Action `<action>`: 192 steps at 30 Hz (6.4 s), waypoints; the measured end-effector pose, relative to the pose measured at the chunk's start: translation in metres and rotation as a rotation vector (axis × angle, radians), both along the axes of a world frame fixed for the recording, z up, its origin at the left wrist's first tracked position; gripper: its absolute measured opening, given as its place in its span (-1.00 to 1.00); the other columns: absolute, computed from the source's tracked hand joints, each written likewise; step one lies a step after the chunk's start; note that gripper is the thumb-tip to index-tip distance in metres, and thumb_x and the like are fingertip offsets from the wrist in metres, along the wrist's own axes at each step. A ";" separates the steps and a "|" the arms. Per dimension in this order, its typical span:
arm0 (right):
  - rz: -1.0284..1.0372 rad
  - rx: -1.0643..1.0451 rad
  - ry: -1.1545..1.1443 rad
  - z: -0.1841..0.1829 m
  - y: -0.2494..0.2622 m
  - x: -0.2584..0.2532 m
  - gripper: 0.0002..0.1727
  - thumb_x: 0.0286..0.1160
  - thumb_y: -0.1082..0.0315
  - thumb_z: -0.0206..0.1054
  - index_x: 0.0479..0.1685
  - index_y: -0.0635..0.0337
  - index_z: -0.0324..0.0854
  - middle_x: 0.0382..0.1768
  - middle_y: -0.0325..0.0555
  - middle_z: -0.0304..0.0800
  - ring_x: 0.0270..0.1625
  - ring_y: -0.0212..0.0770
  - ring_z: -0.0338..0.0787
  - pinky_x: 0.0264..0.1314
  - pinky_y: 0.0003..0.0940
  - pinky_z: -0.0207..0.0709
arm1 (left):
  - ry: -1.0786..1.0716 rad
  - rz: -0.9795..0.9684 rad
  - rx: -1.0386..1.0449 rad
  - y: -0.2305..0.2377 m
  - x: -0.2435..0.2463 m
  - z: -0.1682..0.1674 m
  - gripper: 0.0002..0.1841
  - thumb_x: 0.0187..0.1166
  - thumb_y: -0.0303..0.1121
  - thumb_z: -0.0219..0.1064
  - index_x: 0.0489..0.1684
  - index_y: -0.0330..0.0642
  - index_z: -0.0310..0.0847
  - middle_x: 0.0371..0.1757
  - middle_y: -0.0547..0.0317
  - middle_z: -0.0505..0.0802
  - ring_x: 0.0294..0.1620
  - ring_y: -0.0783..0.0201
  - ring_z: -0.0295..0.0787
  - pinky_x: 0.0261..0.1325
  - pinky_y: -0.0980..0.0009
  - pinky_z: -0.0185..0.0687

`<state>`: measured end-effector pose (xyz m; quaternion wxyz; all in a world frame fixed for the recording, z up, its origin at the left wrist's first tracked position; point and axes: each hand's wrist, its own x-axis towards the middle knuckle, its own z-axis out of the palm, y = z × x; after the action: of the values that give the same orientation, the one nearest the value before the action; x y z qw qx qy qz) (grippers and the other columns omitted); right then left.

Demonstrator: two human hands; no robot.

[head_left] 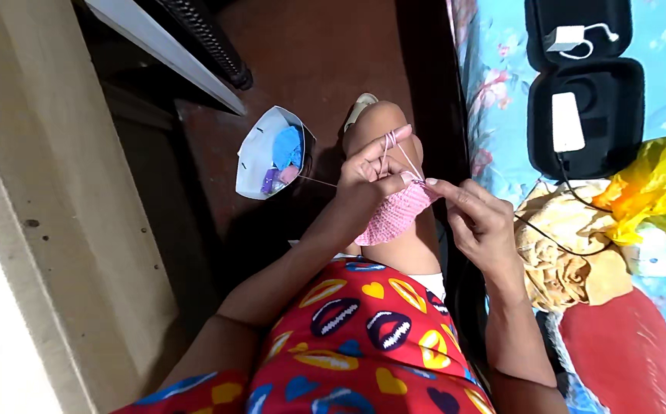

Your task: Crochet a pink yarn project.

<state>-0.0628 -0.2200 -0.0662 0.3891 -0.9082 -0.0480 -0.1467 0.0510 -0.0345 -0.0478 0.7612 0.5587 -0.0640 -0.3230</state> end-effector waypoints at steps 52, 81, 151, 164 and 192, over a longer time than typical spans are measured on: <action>0.008 0.111 -0.165 0.006 0.001 -0.005 -0.68 0.56 0.49 0.21 0.13 0.25 0.84 -0.52 -0.14 0.59 -0.51 -0.48 0.49 -0.44 -0.64 0.37 | -0.032 -0.084 -0.122 0.005 0.004 0.010 -0.35 0.46 -0.76 0.16 0.67 -0.38 0.32 -0.35 0.23 0.79 -0.38 0.44 0.74 -0.16 0.50 0.75; -0.022 -0.168 -0.117 0.015 -0.001 0.006 -0.58 0.57 0.45 0.19 0.29 0.01 0.84 -0.55 -0.10 0.43 -0.62 -0.30 0.36 -0.60 -0.44 0.14 | -0.363 0.164 -0.080 -0.003 -0.014 0.004 -0.53 0.44 -0.79 0.24 0.39 -0.57 0.52 -0.23 0.20 0.89 -0.26 0.50 0.79 -0.05 0.54 0.74; -0.103 0.964 0.272 0.014 0.024 -0.004 -0.59 0.61 0.52 0.23 0.37 0.07 0.73 -0.20 -0.39 0.84 -0.60 -0.68 0.43 -0.59 -0.78 0.32 | -0.199 -0.225 -0.301 0.010 0.012 -0.008 -0.24 0.37 -0.64 0.36 0.72 -0.33 0.24 0.08 0.16 0.83 0.01 0.30 0.82 0.15 0.35 0.77; -0.075 0.102 -0.010 0.004 0.009 -0.002 -0.56 0.58 0.51 0.17 0.35 0.12 0.78 -0.40 -0.15 0.62 -0.46 -0.46 0.51 -0.42 -0.60 0.38 | -0.066 0.007 -0.039 -0.001 0.000 0.006 -0.25 0.40 -0.79 0.25 0.74 -0.33 0.24 -0.27 0.12 0.86 -0.32 0.39 0.79 -0.11 0.50 0.75; -0.043 0.284 -0.013 0.002 0.013 -0.001 -0.64 0.56 0.57 0.23 0.24 0.27 0.81 -0.43 -0.18 0.63 -0.41 -0.55 0.53 -0.34 -0.73 0.43 | -0.141 0.017 -0.051 0.001 -0.005 0.004 -0.19 0.40 -0.78 0.31 0.78 -0.40 0.11 -0.23 0.11 0.87 -0.27 0.37 0.83 -0.06 0.48 0.79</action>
<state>-0.0635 -0.2073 -0.0644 0.5100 -0.8439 -0.0096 -0.1661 0.0464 -0.0332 -0.0434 0.7716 0.5608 -0.1209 -0.2749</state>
